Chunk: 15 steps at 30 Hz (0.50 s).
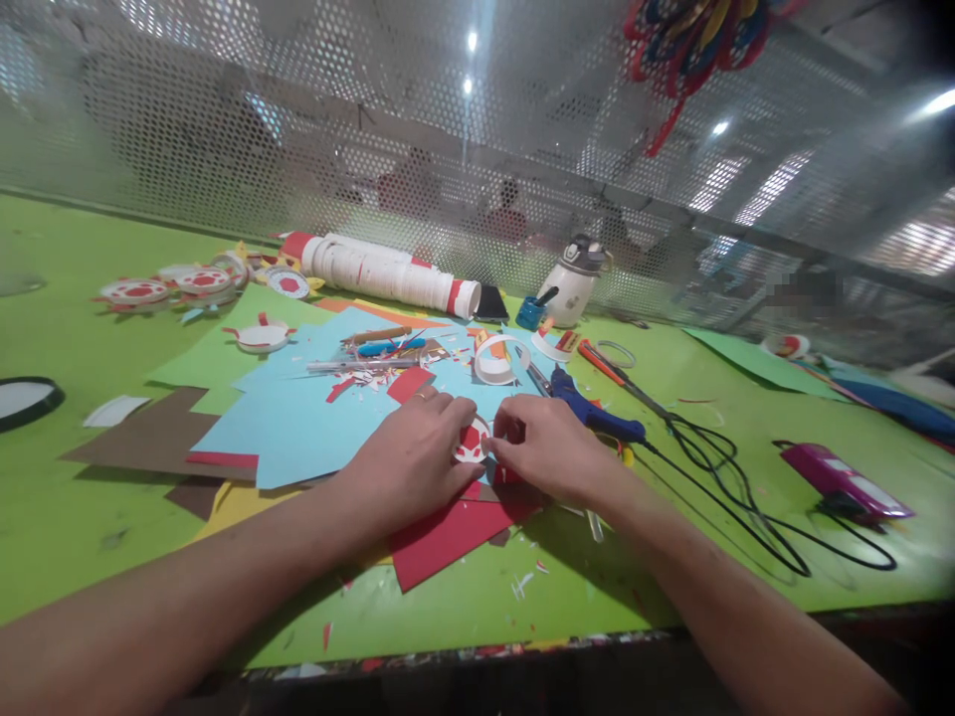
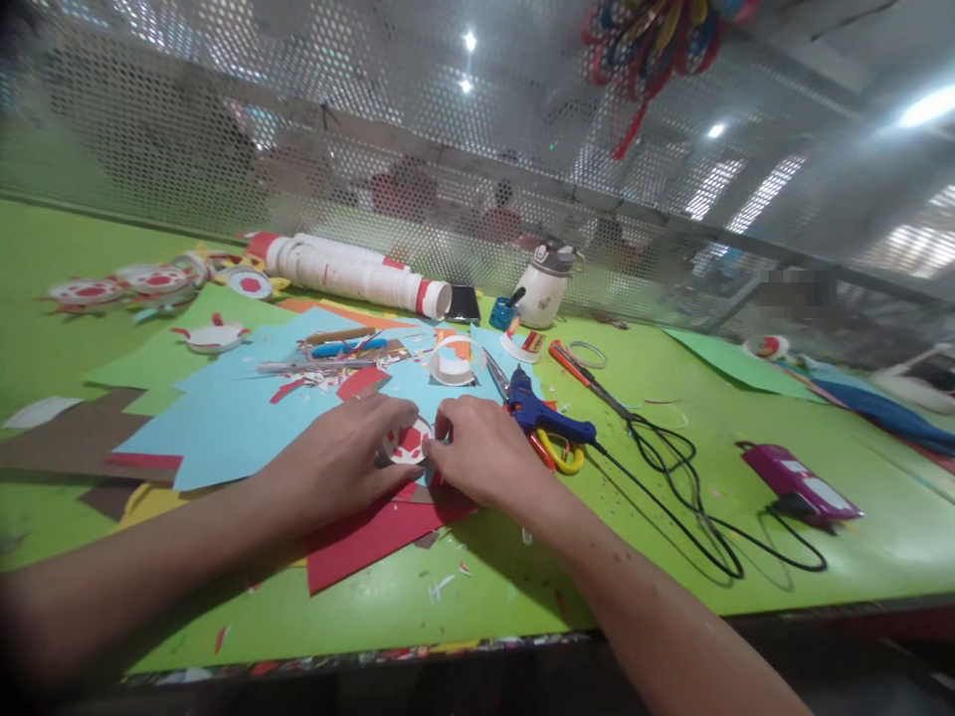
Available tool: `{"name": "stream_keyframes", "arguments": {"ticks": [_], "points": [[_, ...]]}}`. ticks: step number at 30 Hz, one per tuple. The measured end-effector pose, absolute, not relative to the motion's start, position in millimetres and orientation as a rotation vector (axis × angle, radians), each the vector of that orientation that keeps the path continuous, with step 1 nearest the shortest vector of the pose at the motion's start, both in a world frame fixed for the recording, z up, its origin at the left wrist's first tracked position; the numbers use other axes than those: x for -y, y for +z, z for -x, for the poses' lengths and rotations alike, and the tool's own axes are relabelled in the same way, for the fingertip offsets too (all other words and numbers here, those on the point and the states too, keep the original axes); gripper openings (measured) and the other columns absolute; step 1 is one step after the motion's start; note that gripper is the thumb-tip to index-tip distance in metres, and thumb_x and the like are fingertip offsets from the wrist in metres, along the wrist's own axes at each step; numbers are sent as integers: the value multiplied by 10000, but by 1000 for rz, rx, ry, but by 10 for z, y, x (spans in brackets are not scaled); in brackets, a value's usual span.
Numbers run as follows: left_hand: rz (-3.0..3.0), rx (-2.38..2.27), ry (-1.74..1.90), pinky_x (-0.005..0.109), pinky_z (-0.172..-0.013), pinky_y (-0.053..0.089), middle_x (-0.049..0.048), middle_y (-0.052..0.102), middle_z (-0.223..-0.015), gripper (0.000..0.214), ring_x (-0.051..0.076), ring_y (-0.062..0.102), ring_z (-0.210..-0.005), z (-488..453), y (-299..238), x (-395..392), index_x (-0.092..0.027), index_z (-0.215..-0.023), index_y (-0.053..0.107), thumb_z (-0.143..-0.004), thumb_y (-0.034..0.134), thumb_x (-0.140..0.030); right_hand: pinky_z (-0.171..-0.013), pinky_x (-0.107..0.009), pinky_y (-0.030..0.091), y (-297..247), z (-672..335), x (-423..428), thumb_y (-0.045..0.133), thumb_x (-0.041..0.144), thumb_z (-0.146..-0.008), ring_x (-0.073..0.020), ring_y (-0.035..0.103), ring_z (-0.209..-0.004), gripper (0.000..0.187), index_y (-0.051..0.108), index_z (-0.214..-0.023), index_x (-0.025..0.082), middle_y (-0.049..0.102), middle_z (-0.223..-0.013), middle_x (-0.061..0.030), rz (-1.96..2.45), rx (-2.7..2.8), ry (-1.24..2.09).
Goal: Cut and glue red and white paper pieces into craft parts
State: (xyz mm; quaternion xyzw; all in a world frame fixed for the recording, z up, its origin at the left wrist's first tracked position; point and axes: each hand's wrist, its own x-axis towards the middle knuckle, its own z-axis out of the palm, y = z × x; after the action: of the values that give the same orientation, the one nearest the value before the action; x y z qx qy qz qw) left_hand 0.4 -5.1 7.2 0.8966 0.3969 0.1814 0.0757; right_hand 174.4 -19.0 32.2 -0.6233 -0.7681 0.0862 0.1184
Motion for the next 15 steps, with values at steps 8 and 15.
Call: {"name": "stream_keyframes", "arguments": {"ticks": [8,15], "points": [[-2717,-1178,557,356,-676,425,79,594,-845,195,256,531,-841,1,57,49,-184,-887,506,-849,577,-361,-589,-279,380,310,-1737,205,614,217,-797,-169,562,-686,77,625,-730,182,668,-776,-55,1810,2253,264],[-2693,-1180,528,349,-665,409,84,588,-841,197,255,523,-829,-3,74,54,-171,-884,512,-838,599,-341,-603,-283,381,314,-1737,203,600,223,-807,-171,561,-693,85,618,-738,176,661,-773,-56,1798,2268,270]]}}
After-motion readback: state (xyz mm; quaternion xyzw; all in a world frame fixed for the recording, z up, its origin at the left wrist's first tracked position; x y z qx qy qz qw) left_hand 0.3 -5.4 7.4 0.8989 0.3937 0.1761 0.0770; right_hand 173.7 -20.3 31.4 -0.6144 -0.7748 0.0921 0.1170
